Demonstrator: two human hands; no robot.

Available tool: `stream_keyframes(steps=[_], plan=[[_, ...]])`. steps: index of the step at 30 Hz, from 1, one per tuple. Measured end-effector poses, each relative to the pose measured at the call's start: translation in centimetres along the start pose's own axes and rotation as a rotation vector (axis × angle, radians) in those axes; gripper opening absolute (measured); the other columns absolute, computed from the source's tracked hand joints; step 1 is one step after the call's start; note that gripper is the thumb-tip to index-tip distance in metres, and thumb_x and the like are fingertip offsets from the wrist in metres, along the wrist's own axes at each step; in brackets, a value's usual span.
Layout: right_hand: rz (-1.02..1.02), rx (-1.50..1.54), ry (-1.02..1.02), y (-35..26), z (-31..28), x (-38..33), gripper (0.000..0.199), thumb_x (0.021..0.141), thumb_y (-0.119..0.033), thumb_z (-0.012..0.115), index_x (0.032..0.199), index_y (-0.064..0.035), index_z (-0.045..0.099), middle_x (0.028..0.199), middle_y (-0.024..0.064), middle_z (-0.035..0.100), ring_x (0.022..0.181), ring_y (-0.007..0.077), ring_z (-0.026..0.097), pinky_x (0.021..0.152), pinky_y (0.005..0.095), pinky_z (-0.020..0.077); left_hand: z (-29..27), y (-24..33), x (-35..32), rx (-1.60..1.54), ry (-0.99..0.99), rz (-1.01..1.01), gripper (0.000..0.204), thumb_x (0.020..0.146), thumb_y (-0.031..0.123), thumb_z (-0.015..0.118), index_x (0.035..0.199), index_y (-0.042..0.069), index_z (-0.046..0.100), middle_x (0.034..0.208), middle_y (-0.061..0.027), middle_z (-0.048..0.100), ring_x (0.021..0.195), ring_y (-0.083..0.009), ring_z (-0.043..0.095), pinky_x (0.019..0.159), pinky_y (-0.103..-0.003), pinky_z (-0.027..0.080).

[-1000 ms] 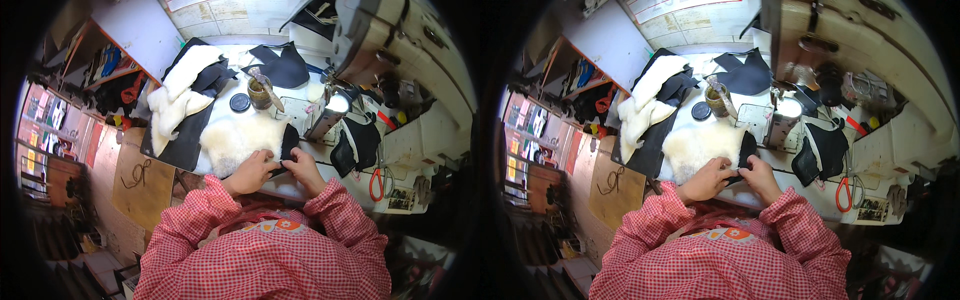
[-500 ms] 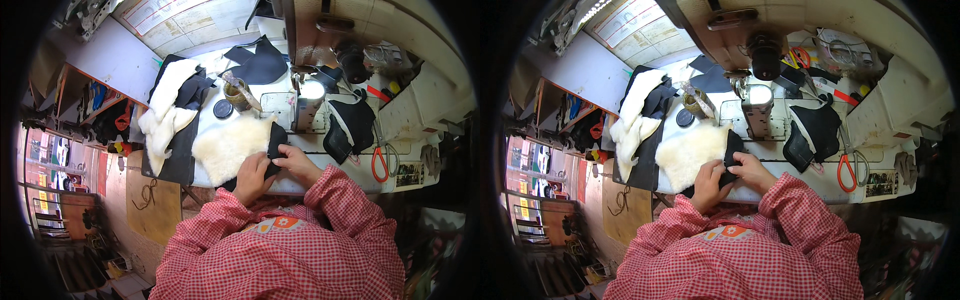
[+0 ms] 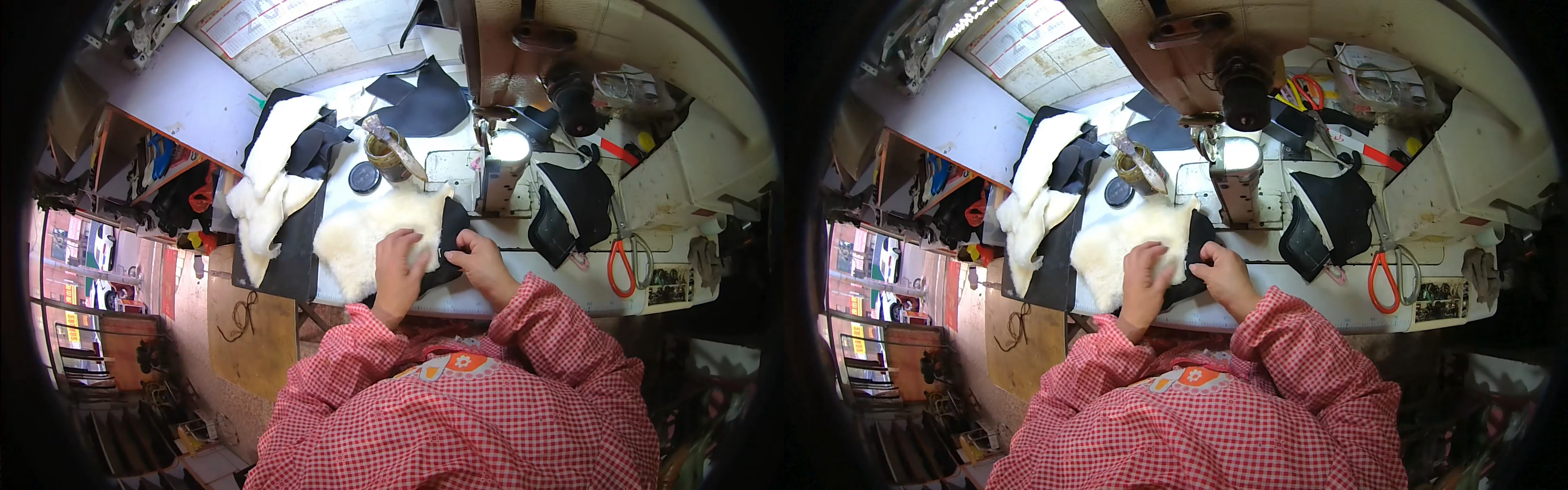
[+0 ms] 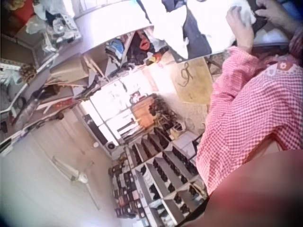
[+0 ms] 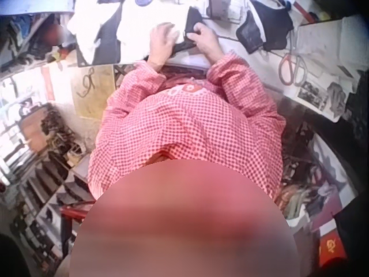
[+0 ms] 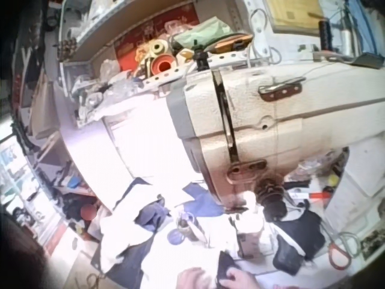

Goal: The person aligns black and white fabric pieces on a worktable, trims edges with scissors, and applies adhesive with a brush to join the layers. The person repeatedly folds and presses the pieces to secure the bond.

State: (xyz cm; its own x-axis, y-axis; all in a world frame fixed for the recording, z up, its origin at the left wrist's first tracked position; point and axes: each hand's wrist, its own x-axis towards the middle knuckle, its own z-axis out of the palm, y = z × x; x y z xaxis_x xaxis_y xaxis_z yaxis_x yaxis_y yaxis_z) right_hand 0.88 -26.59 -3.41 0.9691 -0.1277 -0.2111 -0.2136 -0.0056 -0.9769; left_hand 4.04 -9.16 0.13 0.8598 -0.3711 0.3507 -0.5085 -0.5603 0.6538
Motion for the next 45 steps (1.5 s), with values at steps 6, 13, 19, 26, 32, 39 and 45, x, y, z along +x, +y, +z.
stream_keyframes(steps=[6, 13, 19, 26, 32, 39, 45], plan=[[-0.028, 0.114, -0.023, 0.7, 0.0, -0.2, 0.019, 0.083, -0.009, 0.07, 0.084, -0.0007, 0.053, 0.073, 0.0045, 0.053, 0.07, 0.0109, 0.047, 0.065, 0.0302, 0.0443, -0.2, -0.2, 0.9, 0.35, -0.23, 0.273, 0.02, 0.078, 0.011, 0.072, 0.092, 0.007, 0.058, 0.093, -0.0134, 0.053, 0.092, -0.0329, 0.052, 0.082, -0.044, 0.042], [-0.188, -0.126, 0.114, 0.5, 0.6, -0.7, 0.02, 0.087, -0.014, 0.068, 0.094, -0.0006, 0.054, 0.079, 0.0166, 0.059, 0.072, 0.0275, 0.058, 0.069, 0.0369, 0.0475, 0.0, -1.0, 0.2, 0.154, -0.083, 0.221, 0.015, 0.08, 0.002, 0.067, 0.088, 0.003, 0.054, 0.09, -0.0158, 0.051, 0.088, -0.0367, 0.05, 0.077, -0.045, 0.043], [-0.221, -0.108, 0.16, 0.5, 0.9, -1.1, 0.026, 0.091, -0.023, 0.067, 0.094, 0.0001, 0.054, 0.079, 0.02, 0.059, 0.07, 0.0323, 0.058, 0.066, 0.0385, 0.0461, 0.2, -1.0, -0.1, 0.124, 0.003, 0.224, 0.015, 0.081, 0.001, 0.067, 0.088, 0.003, 0.053, 0.091, -0.0171, 0.051, 0.088, -0.0381, 0.05, 0.075, -0.044, 0.044], [-0.263, -0.173, -0.107, -0.1, -0.5, -1.8, 0.042, 0.093, -0.034, 0.068, 0.079, 0.0043, 0.057, 0.077, 0.0126, 0.05, 0.066, 0.0207, 0.049, 0.061, 0.0332, 0.0422, -0.3, -0.6, 0.8, -0.007, -0.115, 0.2, 0.014, 0.081, 0.002, 0.067, 0.089, 0.004, 0.056, 0.093, -0.0148, 0.053, 0.092, -0.037, 0.051, 0.08, -0.044, 0.042], [-0.28, 0.062, -0.156, -0.8, -0.5, -2.6, 0.03, 0.091, -0.027, 0.069, 0.091, 0.002, 0.061, 0.084, 0.0074, 0.056, 0.073, 0.0144, 0.054, 0.065, 0.0308, 0.0451, -0.4, -1.6, 1.1, 0.086, -0.239, 0.277, 0.01, 0.082, 0.003, 0.064, 0.089, 0.005, 0.057, 0.093, -0.0125, 0.055, 0.093, -0.0351, 0.052, 0.081, -0.043, 0.041], [-0.407, -0.338, -0.098, -1.1, -0.7, -2.7, 0.024, 0.084, -0.003, 0.06, 0.107, -0.0032, 0.067, 0.101, 0.0138, 0.064, 0.09, 0.0303, 0.065, 0.081, 0.0352, 0.0526, -0.8, -2.4, 1.4, -0.146, -0.324, 0.102, 0.014, 0.083, 0.006, 0.064, 0.093, 0.003, 0.054, 0.097, -0.0131, 0.055, 0.093, -0.0335, 0.05, 0.083, -0.039, 0.041], [-0.416, -0.376, -0.108, -1.5, -0.5, -2.9, 0.013, 0.087, -0.002, 0.057, 0.096, -0.0025, 0.067, 0.105, 0.013, 0.063, 0.093, 0.0349, 0.063, 0.081, 0.038, 0.0522, -0.9, -0.1, -0.7, -0.03, -0.135, 0.234, 0.045, 0.071, 0.019, 0.079, 0.105, 0.003, 0.054, 0.111, -0.0182, 0.055, 0.102, -0.0374, 0.052, 0.09, -0.043, 0.043]])
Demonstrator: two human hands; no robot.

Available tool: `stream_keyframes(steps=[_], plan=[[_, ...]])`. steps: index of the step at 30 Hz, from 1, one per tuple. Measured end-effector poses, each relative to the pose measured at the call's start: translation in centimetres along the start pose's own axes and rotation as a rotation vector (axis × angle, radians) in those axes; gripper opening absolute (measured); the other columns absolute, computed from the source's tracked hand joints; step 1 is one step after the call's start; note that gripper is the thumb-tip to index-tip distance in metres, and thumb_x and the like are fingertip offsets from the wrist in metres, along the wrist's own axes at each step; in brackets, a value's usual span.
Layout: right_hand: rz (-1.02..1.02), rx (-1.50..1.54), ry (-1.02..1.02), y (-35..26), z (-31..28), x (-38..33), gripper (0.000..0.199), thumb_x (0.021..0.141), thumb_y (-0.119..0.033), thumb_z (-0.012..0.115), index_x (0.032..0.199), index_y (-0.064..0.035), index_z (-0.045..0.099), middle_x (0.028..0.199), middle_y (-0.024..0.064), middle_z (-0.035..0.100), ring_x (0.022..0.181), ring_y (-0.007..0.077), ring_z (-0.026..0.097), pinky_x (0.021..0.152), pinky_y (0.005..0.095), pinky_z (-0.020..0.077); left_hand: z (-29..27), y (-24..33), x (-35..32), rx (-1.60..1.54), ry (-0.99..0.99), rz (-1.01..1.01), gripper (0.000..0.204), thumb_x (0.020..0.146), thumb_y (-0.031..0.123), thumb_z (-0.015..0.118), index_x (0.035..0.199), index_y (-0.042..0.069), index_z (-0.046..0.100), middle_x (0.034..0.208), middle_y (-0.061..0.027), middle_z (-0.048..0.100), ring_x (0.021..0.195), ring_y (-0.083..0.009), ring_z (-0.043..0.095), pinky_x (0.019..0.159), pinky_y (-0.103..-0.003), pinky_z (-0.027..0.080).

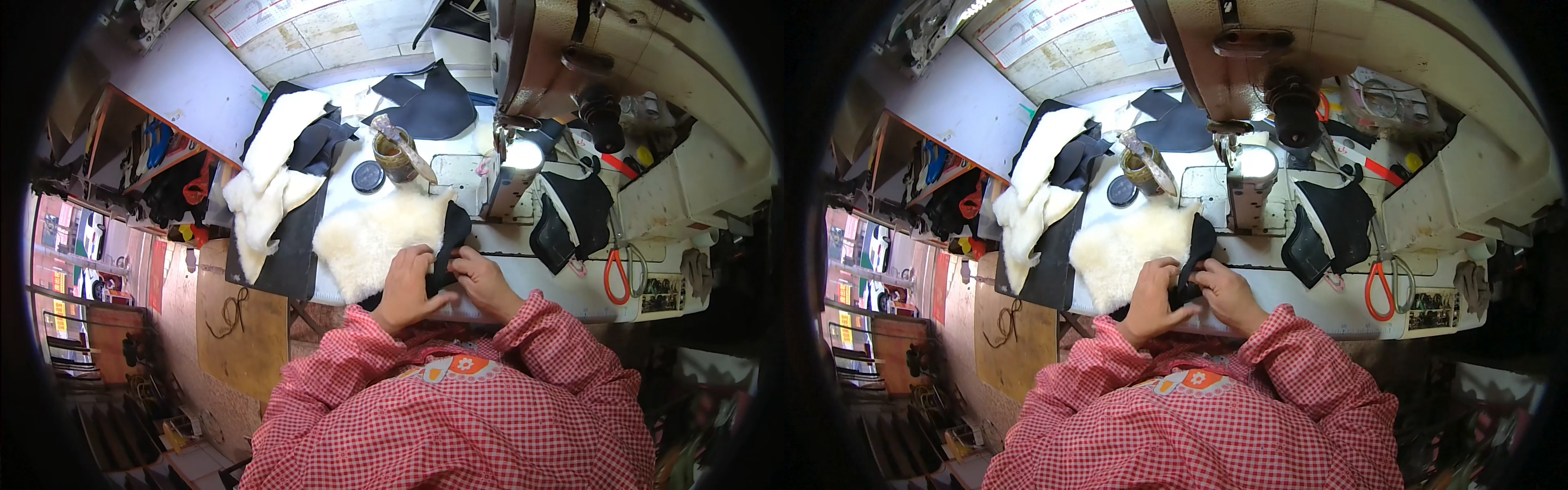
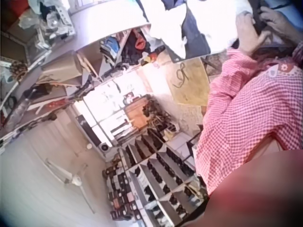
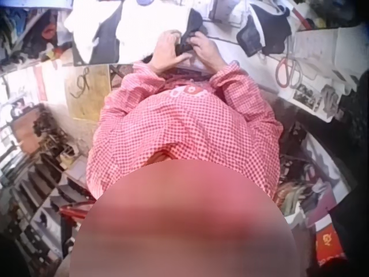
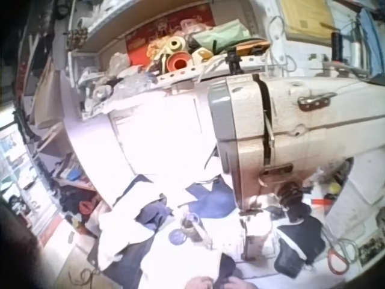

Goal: The person aligns black and white fabric pieces on a worktable, trims edges with scissors, and applies adhesive with a brush to join the layers. The person repeatedly folds and presses the pieces to secure the bond.

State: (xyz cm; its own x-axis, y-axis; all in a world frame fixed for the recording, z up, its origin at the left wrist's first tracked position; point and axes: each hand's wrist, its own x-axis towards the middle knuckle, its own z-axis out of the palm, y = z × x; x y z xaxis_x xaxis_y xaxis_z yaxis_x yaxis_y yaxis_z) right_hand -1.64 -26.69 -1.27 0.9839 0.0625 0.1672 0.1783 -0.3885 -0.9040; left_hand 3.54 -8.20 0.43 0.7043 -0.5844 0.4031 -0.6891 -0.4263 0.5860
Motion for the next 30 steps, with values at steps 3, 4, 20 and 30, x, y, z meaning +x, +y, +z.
stream_keyframes(steps=[3, 4, 20, 30], plan=[[0.027, -0.035, -0.024, 0.1, -0.2, 0.0, 0.006, 0.087, -0.003, 0.058, 0.089, -0.0015, 0.063, 0.104, 0.0135, 0.061, 0.092, 0.0356, 0.062, 0.079, 0.0388, 0.0518, 0.9, 0.6, -0.5, 0.105, 0.022, -0.107, 0.033, 0.067, 0.002, 0.073, 0.094, 0.0, 0.055, 0.112, -0.0174, 0.056, 0.102, -0.0368, 0.053, 0.089, -0.043, 0.045], [0.02, -0.027, 0.007, 0.1, -0.1, -0.1, 0.004, 0.086, -0.003, 0.058, 0.088, -0.0015, 0.061, 0.103, 0.0135, 0.061, 0.092, 0.0357, 0.062, 0.078, 0.0392, 0.0517, 1.2, 0.6, -0.5, 0.118, 0.033, -0.089, 0.028, 0.068, 0.0, 0.071, 0.091, 0.0, 0.055, 0.11, -0.0172, 0.057, 0.1, -0.0362, 0.055, 0.086, -0.041, 0.047], [-0.009, -0.027, 0.061, 0.1, 0.6, -0.5, 0.016, 0.092, -0.018, 0.06, 0.088, -0.0027, 0.064, 0.102, 0.0127, 0.065, 0.088, 0.0309, 0.063, 0.076, 0.0356, 0.0523, 0.7, -0.9, -0.2, -0.314, 0.213, -0.318, 0.027, 0.073, -0.002, 0.072, 0.096, 0.001, 0.058, 0.098, -0.0133, 0.063, 0.09, -0.0272, 0.063, 0.079, -0.033, 0.05], [0.169, 0.009, 0.132, 0.2, 0.1, 1.6, 0.025, 0.085, -0.02, 0.07, 0.085, 0.0007, 0.056, 0.084, 0.0192, 0.061, 0.076, 0.0401, 0.06, 0.068, 0.0432, 0.0488, -0.3, -0.4, -1.7, 0.181, -0.026, 0.162, 0.043, 0.073, -0.001, 0.066, 0.116, 0.003, 0.064, 0.127, -0.0146, 0.06, 0.117, -0.035, 0.057, 0.102, -0.046, 0.046]])
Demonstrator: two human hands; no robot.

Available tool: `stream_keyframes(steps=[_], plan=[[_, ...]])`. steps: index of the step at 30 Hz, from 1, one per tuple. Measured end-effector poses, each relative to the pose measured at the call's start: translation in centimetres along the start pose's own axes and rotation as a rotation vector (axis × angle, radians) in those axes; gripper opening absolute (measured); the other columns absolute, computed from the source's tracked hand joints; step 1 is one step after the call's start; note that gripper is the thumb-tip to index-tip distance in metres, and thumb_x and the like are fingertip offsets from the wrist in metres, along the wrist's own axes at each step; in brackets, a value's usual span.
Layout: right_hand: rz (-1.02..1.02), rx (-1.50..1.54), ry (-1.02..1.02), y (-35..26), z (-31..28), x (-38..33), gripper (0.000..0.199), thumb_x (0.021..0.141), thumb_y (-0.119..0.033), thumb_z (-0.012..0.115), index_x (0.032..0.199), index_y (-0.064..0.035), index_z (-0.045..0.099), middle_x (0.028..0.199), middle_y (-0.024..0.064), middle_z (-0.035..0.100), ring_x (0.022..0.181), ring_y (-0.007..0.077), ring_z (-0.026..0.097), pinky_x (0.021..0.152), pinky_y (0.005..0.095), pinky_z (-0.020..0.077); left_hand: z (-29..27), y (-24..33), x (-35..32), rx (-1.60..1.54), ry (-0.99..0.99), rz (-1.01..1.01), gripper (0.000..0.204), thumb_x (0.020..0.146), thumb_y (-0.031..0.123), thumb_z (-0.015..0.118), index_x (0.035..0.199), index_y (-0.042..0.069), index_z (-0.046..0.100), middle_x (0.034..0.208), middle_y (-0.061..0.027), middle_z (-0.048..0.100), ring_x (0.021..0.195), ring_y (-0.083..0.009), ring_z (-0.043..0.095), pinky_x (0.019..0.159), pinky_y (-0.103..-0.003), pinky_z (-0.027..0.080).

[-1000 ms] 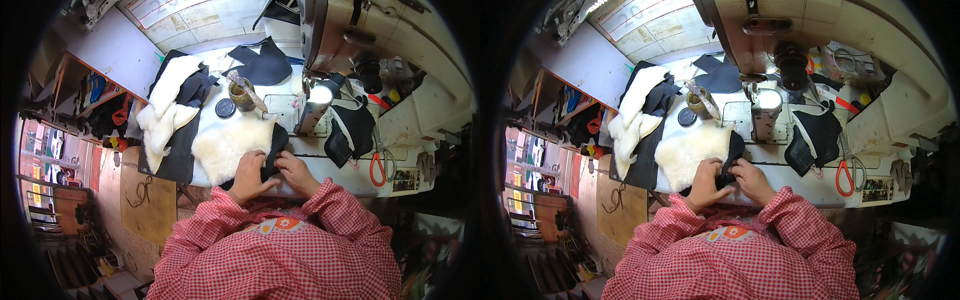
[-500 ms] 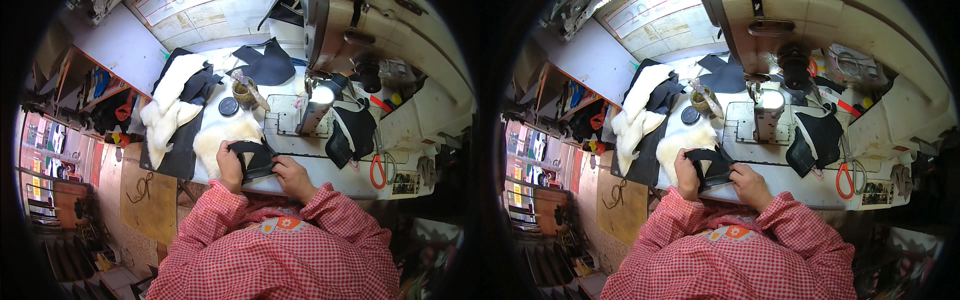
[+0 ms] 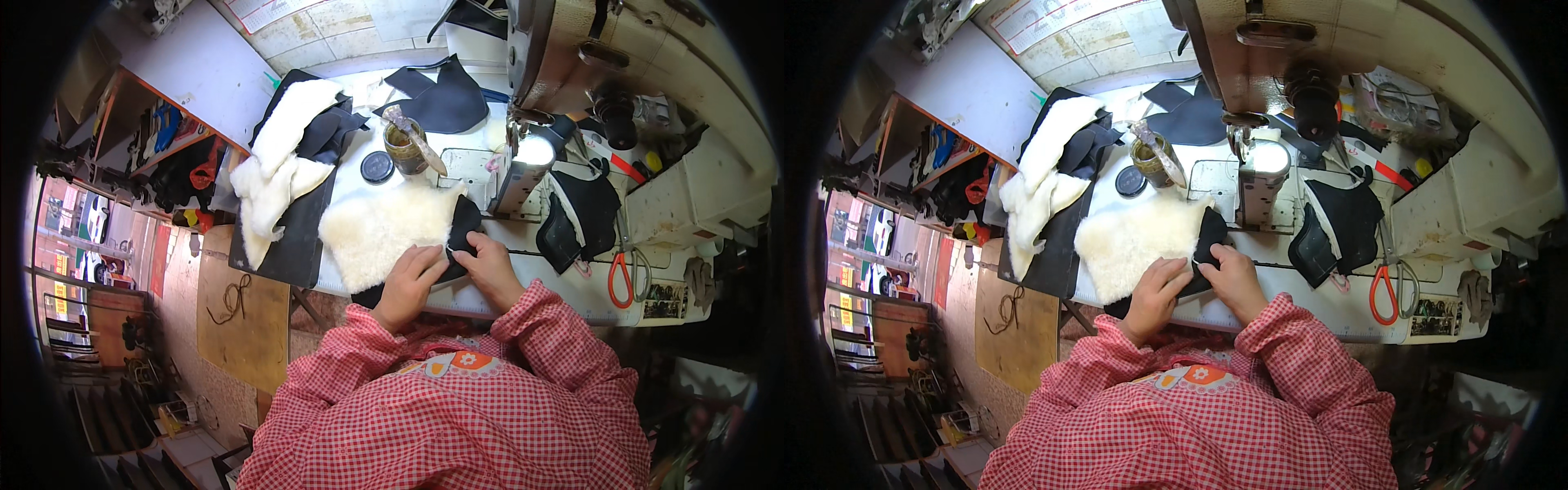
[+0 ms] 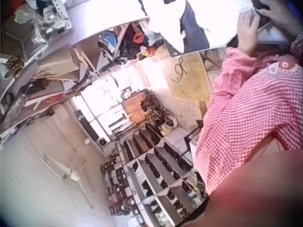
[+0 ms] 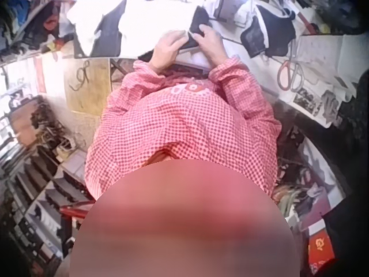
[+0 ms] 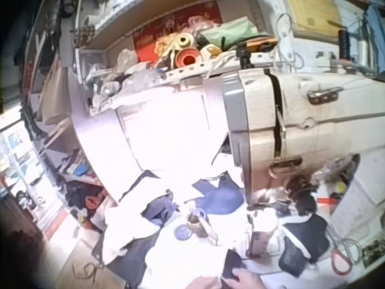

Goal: The person aligns black and white fabric pieces on a worktable, trims edges with scissors, and applies adhesive with a brush to join the layers. The person repeatedly folds and presses the pieces to secure the bond.

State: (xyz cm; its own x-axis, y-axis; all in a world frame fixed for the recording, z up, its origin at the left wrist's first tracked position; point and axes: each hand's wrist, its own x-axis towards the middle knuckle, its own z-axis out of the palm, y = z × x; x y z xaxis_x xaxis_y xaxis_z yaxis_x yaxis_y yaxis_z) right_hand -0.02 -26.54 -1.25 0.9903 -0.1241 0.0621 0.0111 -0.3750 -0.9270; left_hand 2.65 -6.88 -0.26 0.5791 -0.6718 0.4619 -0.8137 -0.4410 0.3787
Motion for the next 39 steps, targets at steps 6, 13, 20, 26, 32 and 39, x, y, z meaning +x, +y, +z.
stream_keyframes(steps=[6, 13, 20, 26, 32, 39], plan=[[-0.101, -0.211, 0.076, 0.0, 0.6, -0.3, 0.021, 0.082, -0.012, 0.069, 0.088, -0.0002, 0.053, 0.085, 0.021, 0.06, 0.08, 0.0424, 0.059, 0.068, 0.0471, 0.0468, 0.2, -0.1, -0.8, 0.053, -0.134, 0.093, 0.038, 0.084, 0.01, 0.056, 0.12, 0.004, 0.064, 0.135, -0.0129, 0.058, 0.126, -0.0312, 0.054, 0.107, -0.049, 0.043], [0.051, -0.121, 0.029, -1.0, -0.1, -0.3, 0.022, 0.083, -0.014, 0.069, 0.092, -0.0009, 0.054, 0.081, 0.0243, 0.06, 0.079, 0.0444, 0.06, 0.066, 0.0491, 0.047, 0.0, 0.3, -1.0, 0.132, -0.233, 0.07, 0.044, 0.088, 0.02, 0.061, 0.129, 0.006, 0.06, 0.144, -0.014, 0.05, 0.135, -0.0331, 0.046, 0.111, -0.052, 0.036], [-0.08, -0.158, 0.114, -0.4, -0.1, 0.4, 0.018, 0.087, -0.014, 0.067, 0.089, -0.0017, 0.054, 0.081, 0.0201, 0.06, 0.073, 0.0424, 0.059, 0.061, 0.047, 0.0449, -0.4, 1.5, -1.2, 0.301, -0.523, 0.062, 0.077, 0.088, 0.053, 0.06, 0.15, 0.012, 0.04, 0.159, -0.0098, 0.032, 0.149, -0.0288, 0.024, 0.119, -0.055, 0.019], [-0.245, -0.505, 0.176, 0.0, -0.1, -0.4, 0.018, 0.088, -0.017, 0.068, 0.088, -0.006, 0.054, 0.082, 0.0155, 0.059, 0.071, 0.0377, 0.061, 0.06, 0.0454, 0.0467, -0.1, 1.3, -1.5, 0.281, -0.513, 0.133, 0.077, 0.09, 0.057, 0.056, 0.15, 0.012, 0.041, 0.159, -0.0072, 0.034, 0.149, -0.0262, 0.024, 0.119, -0.055, 0.017], [-0.287, -0.487, 0.253, -0.6, -0.5, -0.7, 0.019, 0.084, -0.011, 0.07, 0.1, -0.006, 0.061, 0.088, 0.0133, 0.063, 0.082, 0.0367, 0.063, 0.071, 0.0438, 0.0504, -0.2, 1.8, -1.2, 0.249, -0.506, 0.03, 0.076, 0.089, 0.056, 0.058, 0.149, 0.013, 0.042, 0.158, -0.0073, 0.034, 0.149, -0.029, 0.025, 0.119, -0.057, 0.017], [-0.638, -0.508, 0.072, -0.4, -1.3, -3.8, 0.026, 0.078, -0.006, 0.066, 0.104, -0.0018, 0.064, 0.105, 0.012, 0.064, 0.094, 0.0312, 0.062, 0.084, 0.0409, 0.0499, -0.8, 1.8, -0.7, 0.083, -0.466, -0.041, 0.061, 0.086, 0.041, 0.067, 0.14, 0.017, 0.052, 0.157, -0.0097, 0.036, 0.148, -0.0333, 0.026, 0.118, -0.059, 0.017]])
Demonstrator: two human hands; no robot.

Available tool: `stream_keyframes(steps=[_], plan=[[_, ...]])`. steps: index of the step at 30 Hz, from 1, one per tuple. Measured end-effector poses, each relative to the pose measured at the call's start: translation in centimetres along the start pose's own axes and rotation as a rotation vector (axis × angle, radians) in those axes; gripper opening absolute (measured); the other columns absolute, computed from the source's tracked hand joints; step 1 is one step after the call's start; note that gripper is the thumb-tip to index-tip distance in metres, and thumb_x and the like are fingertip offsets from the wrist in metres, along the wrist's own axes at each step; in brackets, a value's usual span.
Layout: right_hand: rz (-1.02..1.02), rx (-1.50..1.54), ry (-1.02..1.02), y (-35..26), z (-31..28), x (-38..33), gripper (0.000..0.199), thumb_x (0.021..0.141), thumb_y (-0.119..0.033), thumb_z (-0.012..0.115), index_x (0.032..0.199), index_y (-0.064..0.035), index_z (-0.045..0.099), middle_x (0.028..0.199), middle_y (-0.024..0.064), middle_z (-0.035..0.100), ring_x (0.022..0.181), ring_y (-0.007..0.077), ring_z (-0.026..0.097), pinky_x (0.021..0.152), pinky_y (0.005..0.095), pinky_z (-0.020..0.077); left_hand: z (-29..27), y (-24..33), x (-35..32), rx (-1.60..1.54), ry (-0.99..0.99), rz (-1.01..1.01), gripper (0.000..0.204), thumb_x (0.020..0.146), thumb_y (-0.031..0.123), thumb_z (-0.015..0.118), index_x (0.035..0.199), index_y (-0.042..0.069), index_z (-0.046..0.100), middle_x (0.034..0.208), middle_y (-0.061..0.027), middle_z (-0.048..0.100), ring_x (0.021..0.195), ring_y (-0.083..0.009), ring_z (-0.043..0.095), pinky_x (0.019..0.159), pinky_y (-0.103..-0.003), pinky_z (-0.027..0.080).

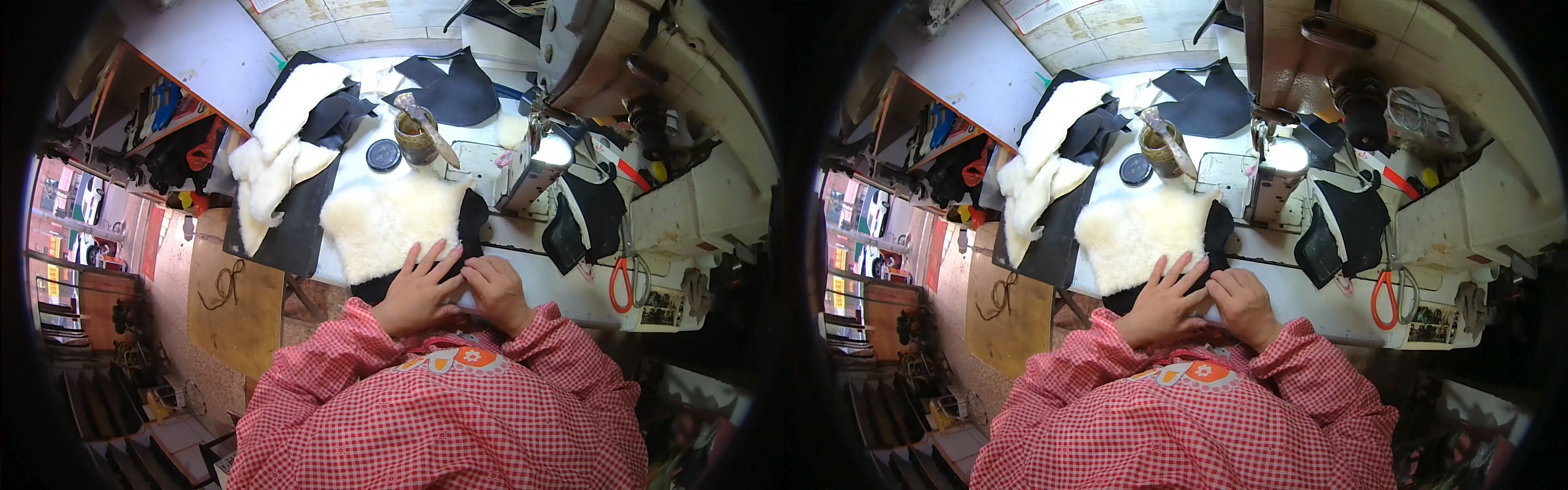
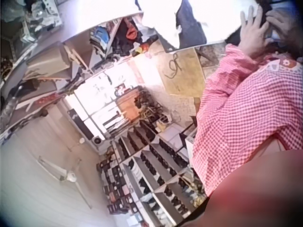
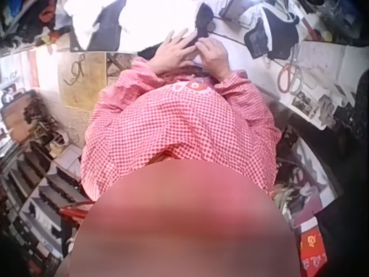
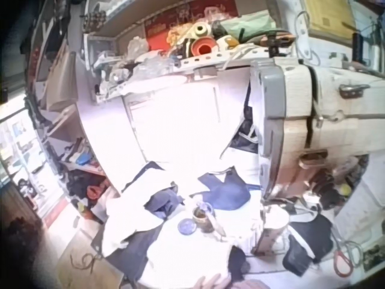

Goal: The person aligns black and white fabric pieces on a worktable, trims edges with scissors, and applies adhesive with a brush to join the layers. The person repeatedly folds and presses the pieces to secure the bond.

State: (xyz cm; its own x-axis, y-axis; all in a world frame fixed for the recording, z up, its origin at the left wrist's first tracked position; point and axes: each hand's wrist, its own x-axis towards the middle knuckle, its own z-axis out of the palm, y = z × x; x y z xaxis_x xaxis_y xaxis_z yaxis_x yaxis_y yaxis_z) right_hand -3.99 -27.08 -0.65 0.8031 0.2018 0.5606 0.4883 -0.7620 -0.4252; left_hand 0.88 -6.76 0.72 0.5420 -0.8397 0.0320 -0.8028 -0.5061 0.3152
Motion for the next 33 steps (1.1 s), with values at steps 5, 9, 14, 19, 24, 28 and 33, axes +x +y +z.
stream_keyframes(steps=[5, 9, 14, 19, 24, 28, 33], plan=[[0.035, -0.014, -0.063, -0.3, 0.4, -0.8, 0.027, 0.078, -0.006, 0.066, 0.105, -0.0017, 0.065, 0.105, 0.0114, 0.063, 0.094, 0.0296, 0.062, 0.083, 0.0405, 0.0503, -1.0, -1.8, 0.9, -0.381, 0.2, -0.131, 0.039, 0.084, 0.013, 0.068, 0.122, 0.008, 0.059, 0.15, -0.0168, 0.043, 0.137, -0.0358, 0.041, 0.111, -0.047, 0.035], [0.052, -0.041, -0.076, -0.7, 0.8, -0.9, 0.027, 0.079, -0.006, 0.067, 0.106, -0.0022, 0.065, 0.107, 0.0116, 0.061, 0.094, 0.0299, 0.06, 0.084, 0.041, 0.0497, -1.3, -1.6, 3.1, -0.198, 0.322, -0.267, 0.041, 0.079, 0.016, 0.074, 0.116, 0.002, 0.06, 0.13, -0.0175, 0.053, 0.117, -0.0354, 0.052, 0.095, -0.04, 0.047], [0.074, -0.053, -0.065, -1.0, 0.9, -1.1, 0.027, 0.08, -0.007, 0.067, 0.106, -0.0032, 0.066, 0.108, 0.0121, 0.059, 0.096, 0.0307, 0.059, 0.085, 0.0418, 0.0485, -0.9, -0.9, 4.8, -0.003, 0.289, -0.238, 0.034, 0.075, 0.022, 0.078, 0.099, 0.005, 0.061, 0.102, -0.0127, 0.055, 0.098, -0.0324, 0.054, 0.082, -0.042, 0.047], [0.086, -0.063, -0.061, -1.1, 0.9, -1.1, 0.027, 0.079, -0.008, 0.07, 0.105, -0.005, 0.068, 0.107, 0.0111, 0.059, 0.096, 0.0302, 0.059, 0.084, 0.0414, 0.0484, -0.4, -1.8, 5.0, 0.182, 0.293, -0.069, 0.016, 0.082, 0.022, 0.067, 0.088, 0.009, 0.06, 0.091, -0.0077, 0.056, 0.092, -0.0265, 0.054, 0.081, -0.038, 0.042], [0.096, -0.078, -0.069, -1.1, 0.9, -1.1, 0.026, 0.079, -0.008, 0.07, 0.105, -0.0049, 0.068, 0.107, 0.0106, 0.059, 0.095, 0.0299, 0.059, 0.084, 0.0414, 0.048, -0.3, -2.5, 5.0, 0.257, 0.35, 0.02, 0.014, 0.082, 0.022, 0.064, 0.085, 0.009, 0.06, 0.088, -0.0073, 0.055, 0.089, -0.0252, 0.054, 0.082, -0.038, 0.041], [0.096, -0.087, -0.087, -1.1, 0.9, -1.2, 0.028, 0.08, -0.009, 0.068, 0.107, -0.0042, 0.067, 0.109, 0.0109, 0.059, 0.098, 0.0286, 0.058, 0.087, 0.0401, 0.0473, -0.2, -2.6, 5.1, 0.142, 0.383, -0.032, 0.015, 0.08, 0.018, 0.069, 0.083, 0.009, 0.058, 0.085, -0.0077, 0.054, 0.085, -0.0276, 0.054, 0.077, -0.039, 0.041], [0.092, -0.087, -0.096, -1.2, 0.7, -0.9, 0.032, 0.08, -0.009, 0.068, 0.112, -0.0048, 0.066, 0.11, 0.0103, 0.059, 0.099, 0.0279, 0.058, 0.087, 0.0399, 0.0466, 0.0, -3.0, 5.0, -0.022, 0.434, -0.104, 0.017, 0.077, 0.015, 0.073, 0.083, 0.009, 0.059, 0.085, -0.0072, 0.054, 0.085, -0.0288, 0.054, 0.074, -0.04, 0.042]])
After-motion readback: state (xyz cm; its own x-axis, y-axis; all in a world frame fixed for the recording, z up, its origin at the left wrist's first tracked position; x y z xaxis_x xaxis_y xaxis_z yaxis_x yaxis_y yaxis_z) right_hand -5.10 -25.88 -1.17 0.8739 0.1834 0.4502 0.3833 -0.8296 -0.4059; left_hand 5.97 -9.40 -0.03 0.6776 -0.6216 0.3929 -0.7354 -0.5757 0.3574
